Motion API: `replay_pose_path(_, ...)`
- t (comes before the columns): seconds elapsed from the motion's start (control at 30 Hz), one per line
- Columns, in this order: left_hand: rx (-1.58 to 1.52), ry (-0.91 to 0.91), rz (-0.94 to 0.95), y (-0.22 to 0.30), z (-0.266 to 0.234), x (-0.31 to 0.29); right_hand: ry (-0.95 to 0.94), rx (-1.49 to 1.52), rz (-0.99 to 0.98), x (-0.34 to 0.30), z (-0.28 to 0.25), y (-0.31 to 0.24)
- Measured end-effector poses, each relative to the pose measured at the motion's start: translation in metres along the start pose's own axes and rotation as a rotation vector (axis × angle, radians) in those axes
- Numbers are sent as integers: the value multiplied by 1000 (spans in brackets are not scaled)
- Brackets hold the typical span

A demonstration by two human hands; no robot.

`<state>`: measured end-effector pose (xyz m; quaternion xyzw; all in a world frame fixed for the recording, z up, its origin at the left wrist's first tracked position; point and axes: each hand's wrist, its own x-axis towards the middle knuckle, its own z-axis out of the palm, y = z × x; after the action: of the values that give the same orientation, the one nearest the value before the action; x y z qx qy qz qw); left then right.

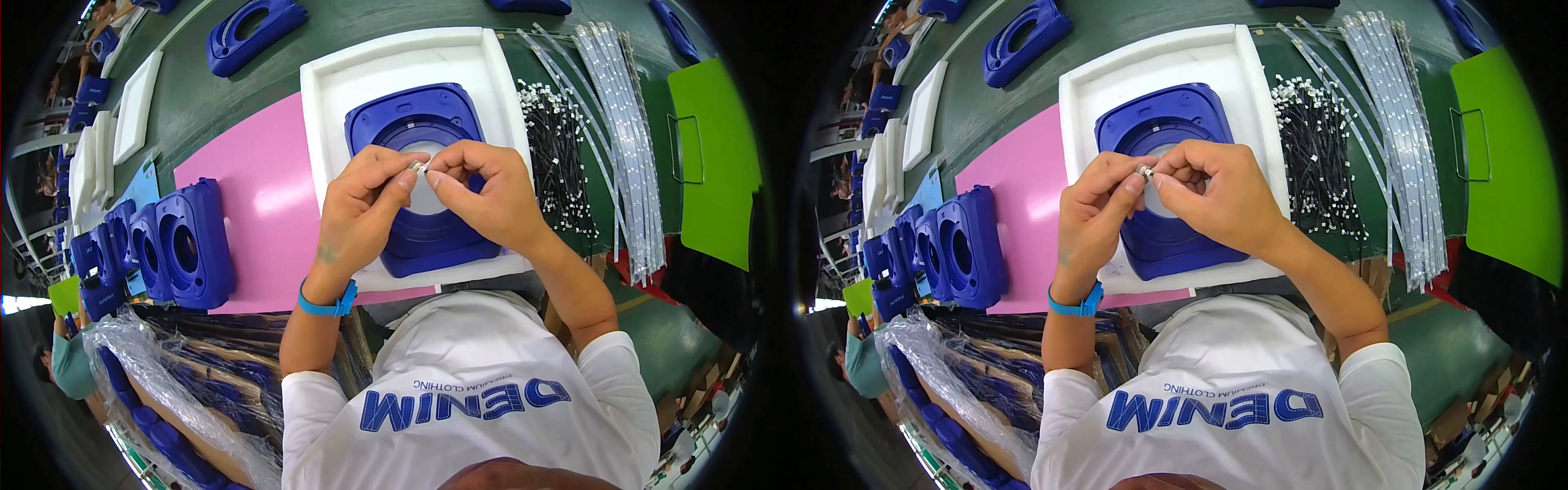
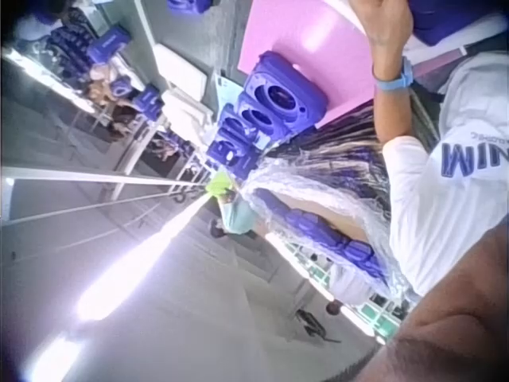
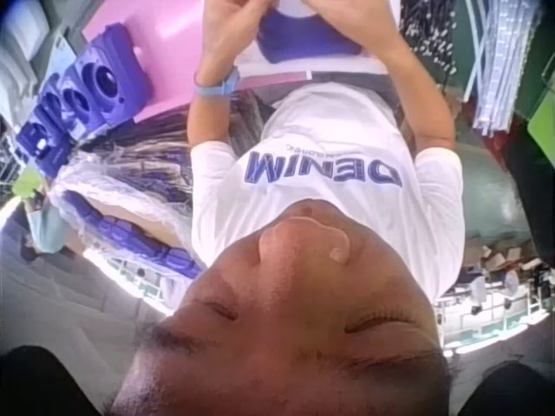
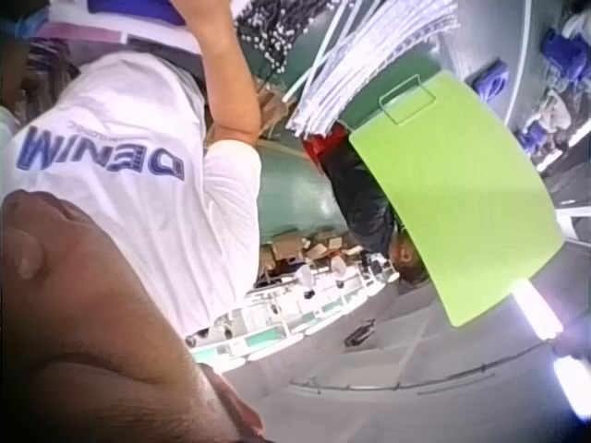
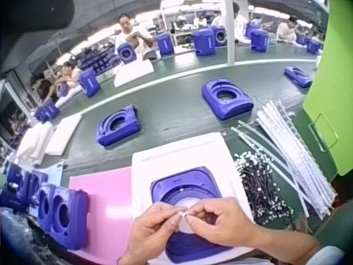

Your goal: Assembling circular lenses and seals into blue plastic housings at a factory workstation.

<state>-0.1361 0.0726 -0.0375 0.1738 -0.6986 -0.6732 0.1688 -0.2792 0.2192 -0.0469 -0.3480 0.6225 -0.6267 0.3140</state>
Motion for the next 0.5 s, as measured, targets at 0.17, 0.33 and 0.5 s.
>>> replay_pose_path(0.17,21,44,56,-5,1,0,-43,-23,32,2,2,-1)
replay_pose_path(0.33,51,62,63,-5,1,1,5,-1,-30,-2,7,-1)
replay_pose_path(0.5,-68,76,27,-4,-1,-1,0,67,-22,1,7,3)
